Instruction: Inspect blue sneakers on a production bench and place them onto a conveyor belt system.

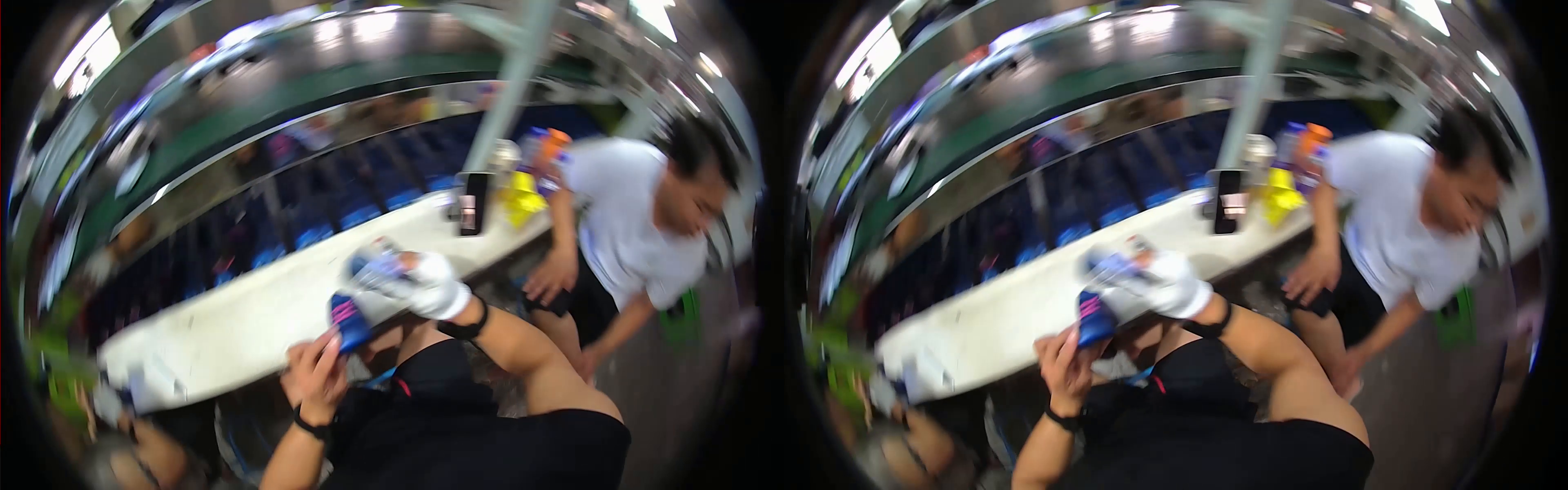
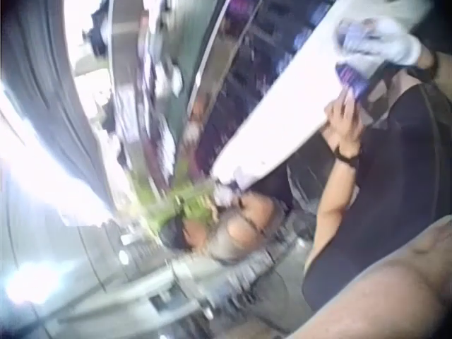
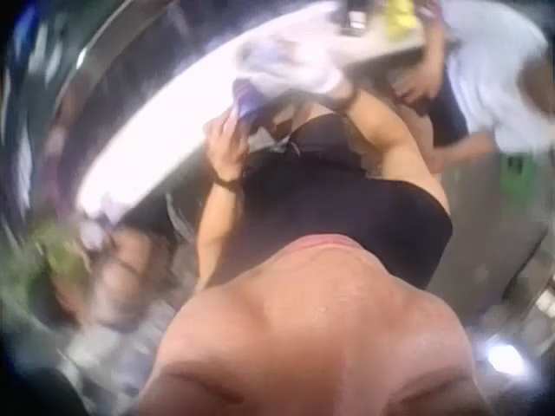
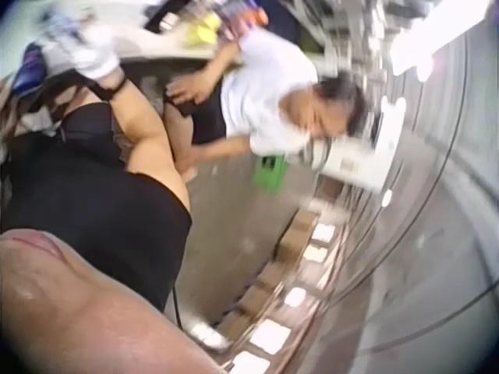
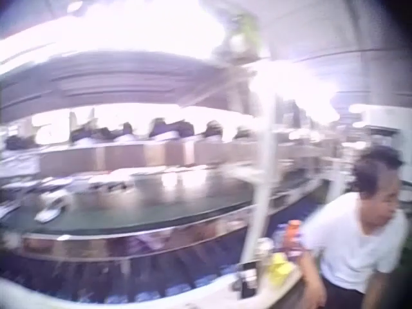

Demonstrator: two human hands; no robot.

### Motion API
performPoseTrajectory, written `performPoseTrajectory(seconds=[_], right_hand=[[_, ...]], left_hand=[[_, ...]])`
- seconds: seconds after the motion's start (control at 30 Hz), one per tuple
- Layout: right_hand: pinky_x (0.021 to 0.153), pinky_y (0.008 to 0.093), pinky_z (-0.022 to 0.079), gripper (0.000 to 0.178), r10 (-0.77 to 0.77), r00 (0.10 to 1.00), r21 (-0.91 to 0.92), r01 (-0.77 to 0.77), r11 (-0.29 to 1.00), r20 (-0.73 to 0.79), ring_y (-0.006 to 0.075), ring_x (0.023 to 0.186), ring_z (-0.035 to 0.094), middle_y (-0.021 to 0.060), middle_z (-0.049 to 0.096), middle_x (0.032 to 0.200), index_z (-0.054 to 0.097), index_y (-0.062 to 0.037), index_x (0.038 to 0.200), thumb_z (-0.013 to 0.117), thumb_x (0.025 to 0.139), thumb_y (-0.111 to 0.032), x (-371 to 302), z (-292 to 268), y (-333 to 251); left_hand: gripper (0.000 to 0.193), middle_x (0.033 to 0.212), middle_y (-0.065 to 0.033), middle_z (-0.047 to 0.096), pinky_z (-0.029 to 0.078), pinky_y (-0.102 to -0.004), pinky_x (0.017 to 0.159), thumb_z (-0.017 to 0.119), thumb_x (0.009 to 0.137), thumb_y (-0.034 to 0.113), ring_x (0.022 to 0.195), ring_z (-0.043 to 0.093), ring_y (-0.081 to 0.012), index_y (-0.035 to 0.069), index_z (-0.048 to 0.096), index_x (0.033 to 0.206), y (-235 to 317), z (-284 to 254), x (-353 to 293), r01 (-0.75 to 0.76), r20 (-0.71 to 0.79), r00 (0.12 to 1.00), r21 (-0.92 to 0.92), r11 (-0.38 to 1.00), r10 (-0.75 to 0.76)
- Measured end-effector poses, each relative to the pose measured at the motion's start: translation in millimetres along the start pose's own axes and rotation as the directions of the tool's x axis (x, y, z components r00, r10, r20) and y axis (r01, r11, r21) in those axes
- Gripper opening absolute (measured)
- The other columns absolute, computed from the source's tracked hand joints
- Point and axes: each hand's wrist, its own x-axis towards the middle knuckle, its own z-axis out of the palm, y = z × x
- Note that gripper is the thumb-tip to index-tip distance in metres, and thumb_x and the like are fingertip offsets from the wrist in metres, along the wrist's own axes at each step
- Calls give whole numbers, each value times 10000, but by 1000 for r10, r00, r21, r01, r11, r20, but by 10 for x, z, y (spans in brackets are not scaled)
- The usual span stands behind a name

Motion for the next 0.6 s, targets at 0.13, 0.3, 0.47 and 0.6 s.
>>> performPoseTrajectory(seconds=[0.13, 0.3, 0.47, 0.6], right_hand=[[849, 324, 581, 409, 311, 926, 344, -226, 912, -216, 132, 910, 696, 33, 763, 1010, 745, 40, 1145, 786, 1068, -359, -679, 193, -64], [870, 316, 558, 611, 304, 952, 507, -248, 825, -30, 119, 898, 677, 37, 751, 947, 698, -6, 998, 847, 975, -598, -873, 402, -162], [946, 390, 577, 493, -62, 990, 254, 92, 963, -125, 267, 1085, 740, 276, 684, 1433, 710, -21, 1123, 839, 1012, -484, -610, 609, -194], [831, 331, 612, 358, -77, 996, 290, 62, 955, 41, 241, 994, 787, 314, 616, 1549, 701, -30, 1165, 862, 1014, -312, -650, 541, -62]], left_hand=[[493, 1265, -162, 812, 523, -394, 752, 846, 887, -1, 867, 710, -291, 47, 767, 1371, -107, -160, 36, 23, -67, 997, -2, 1000, -23], [370, 1318, -245, 790, 602, -278, 621, 818, 972, -28, 707, 761, -174, 2, 609, 1277, -3, 104, -62, 264, -172, 915, -428, 865, -364], [149, 1351, -319, 755, 643, -317, 743, 779, 1040, 99, 824, 809, -234, -27, 701, 1025, 100, -15, 71, 305, -28, 939, -397, 866, -344], [259, 1380, -309, 745, 654, -348, 793, 871, 979, 184, 916, 832, -311, -19, 719, 1030, 88, 8, 154, 208, -14, 973, -390, 897, -232]])
